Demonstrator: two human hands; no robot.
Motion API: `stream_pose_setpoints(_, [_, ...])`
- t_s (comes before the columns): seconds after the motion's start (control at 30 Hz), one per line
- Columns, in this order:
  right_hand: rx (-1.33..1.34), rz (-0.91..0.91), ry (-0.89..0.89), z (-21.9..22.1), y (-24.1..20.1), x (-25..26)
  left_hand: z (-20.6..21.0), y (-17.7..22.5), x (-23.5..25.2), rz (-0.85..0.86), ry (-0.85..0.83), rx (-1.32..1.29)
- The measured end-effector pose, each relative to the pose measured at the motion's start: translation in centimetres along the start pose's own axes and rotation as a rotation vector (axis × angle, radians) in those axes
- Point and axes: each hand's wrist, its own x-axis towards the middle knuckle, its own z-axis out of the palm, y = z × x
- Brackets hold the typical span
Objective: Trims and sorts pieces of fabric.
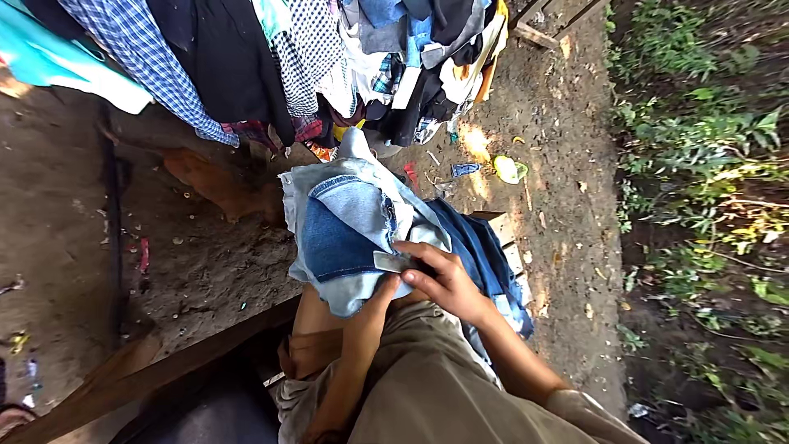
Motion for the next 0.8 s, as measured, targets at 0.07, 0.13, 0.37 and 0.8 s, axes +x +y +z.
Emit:
stream_pose_setpoints(0.07, [0.179, 0.028, 0.105, -0.1, 0.3, 0.2, 0.1, 0.3, 0.2, 0.012, 0.005, -0.019])
stream_pose_setpoints(0.13, [0.377, 0.152, 0.26, -0.6, -0.2, 0.4, 0.0, 0.6, 0.1, 0.018, 0.029, -0.043])
stream_pose_setpoints(0.37, [0.261, 0.018, 0.112, -1.2, -1.9, 1.0, 0.2, 0.9, -0.1, 0.017, 0.082, -0.074])
stream_pose_setpoints(0.8, [-0.3, -0.039, 0.113, -0.5, -2.9, 3.2, -0.5, 0.8, -0.4, 0.063, -0.045, 0.153])
